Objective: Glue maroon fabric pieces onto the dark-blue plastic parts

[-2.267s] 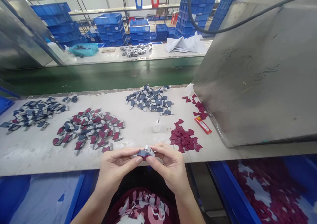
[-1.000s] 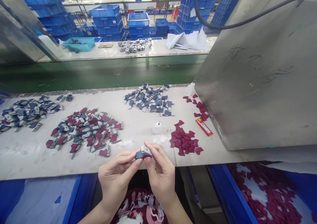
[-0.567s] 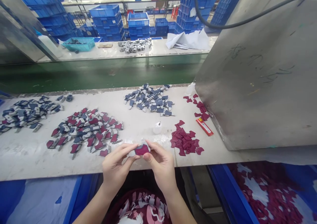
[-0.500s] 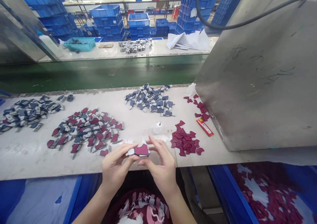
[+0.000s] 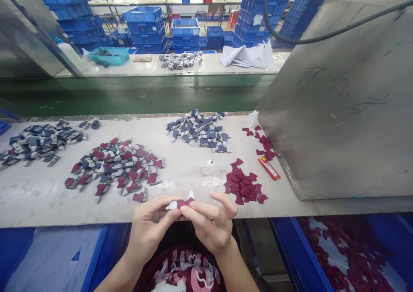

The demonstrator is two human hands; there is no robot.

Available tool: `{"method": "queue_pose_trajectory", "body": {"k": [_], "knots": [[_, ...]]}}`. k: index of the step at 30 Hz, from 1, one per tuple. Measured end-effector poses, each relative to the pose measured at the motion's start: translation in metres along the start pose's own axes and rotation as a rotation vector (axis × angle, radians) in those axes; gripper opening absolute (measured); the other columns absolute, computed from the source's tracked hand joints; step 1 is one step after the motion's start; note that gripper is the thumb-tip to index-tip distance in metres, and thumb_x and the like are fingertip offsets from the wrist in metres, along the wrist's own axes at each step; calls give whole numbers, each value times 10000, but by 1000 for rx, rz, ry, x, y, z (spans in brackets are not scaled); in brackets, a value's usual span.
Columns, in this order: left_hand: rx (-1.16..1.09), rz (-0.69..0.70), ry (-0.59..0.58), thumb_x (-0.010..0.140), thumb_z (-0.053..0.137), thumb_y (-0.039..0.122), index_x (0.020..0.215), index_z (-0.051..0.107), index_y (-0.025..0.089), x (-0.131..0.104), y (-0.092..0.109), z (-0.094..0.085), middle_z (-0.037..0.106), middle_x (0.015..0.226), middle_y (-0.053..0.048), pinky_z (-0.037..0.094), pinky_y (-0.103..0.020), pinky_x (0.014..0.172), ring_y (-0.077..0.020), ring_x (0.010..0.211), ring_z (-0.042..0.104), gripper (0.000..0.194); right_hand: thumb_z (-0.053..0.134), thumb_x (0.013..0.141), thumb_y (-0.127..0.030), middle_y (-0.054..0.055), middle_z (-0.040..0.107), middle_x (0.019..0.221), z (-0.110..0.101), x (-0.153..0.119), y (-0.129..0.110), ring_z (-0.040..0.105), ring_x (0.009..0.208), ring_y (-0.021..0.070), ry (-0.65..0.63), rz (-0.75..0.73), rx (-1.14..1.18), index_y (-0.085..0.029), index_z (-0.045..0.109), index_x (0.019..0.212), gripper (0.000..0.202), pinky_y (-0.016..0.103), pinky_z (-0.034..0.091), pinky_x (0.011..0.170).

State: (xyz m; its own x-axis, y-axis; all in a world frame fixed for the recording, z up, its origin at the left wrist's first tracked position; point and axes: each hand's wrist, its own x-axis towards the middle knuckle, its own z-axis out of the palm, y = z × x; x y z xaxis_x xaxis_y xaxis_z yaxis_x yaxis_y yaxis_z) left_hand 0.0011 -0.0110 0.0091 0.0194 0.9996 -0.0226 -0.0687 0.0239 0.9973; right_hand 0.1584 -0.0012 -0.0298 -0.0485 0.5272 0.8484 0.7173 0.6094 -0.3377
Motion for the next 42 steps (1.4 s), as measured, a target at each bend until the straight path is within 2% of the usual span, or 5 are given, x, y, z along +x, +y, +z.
{"method": "queue_pose_trajectory", "body": {"k": [6,10,31,37,42], "knots": [[0,31,44,790,789,307,921,833,188,2,1,-3,756,820,-80,638,-248,623,-204,722,723,182,694,860,-115,44,564,1122,7,-8,-8,536,1133,250,48,191,216,-432,665,1142,426,418,541,829],[21,58,80,782,786,245,933,834,182,3,2,-5,735,784,-68,619,-217,591,-172,682,693,170,633,923,-242,97,612,1127,6,-9,-11,605,1000,228,-152,423,445,-292,446,1456,567,377,565,773],[-156,-32,295,631,861,172,790,805,137,4,-19,-39,778,805,-81,632,-280,716,-228,788,756,172,660,915,-262,57,664,902,48,8,-34,672,858,176,-327,758,898,-216,745,1059,173,292,590,745],[107,46,366,724,796,232,858,766,158,16,-17,-105,778,854,-82,608,-326,735,-225,778,737,156,621,940,-358,94,660,1137,100,16,-37,633,1093,245,-554,447,678,-266,672,1210,290,449,540,941],[863,277,409,826,689,229,928,729,164,61,10,-207,741,1002,-123,487,-442,995,-289,1076,630,128,810,620,-676,238,196,1600,141,3,-32,137,1479,507,-760,233,295,-257,161,1593,1243,750,291,1062]]}}
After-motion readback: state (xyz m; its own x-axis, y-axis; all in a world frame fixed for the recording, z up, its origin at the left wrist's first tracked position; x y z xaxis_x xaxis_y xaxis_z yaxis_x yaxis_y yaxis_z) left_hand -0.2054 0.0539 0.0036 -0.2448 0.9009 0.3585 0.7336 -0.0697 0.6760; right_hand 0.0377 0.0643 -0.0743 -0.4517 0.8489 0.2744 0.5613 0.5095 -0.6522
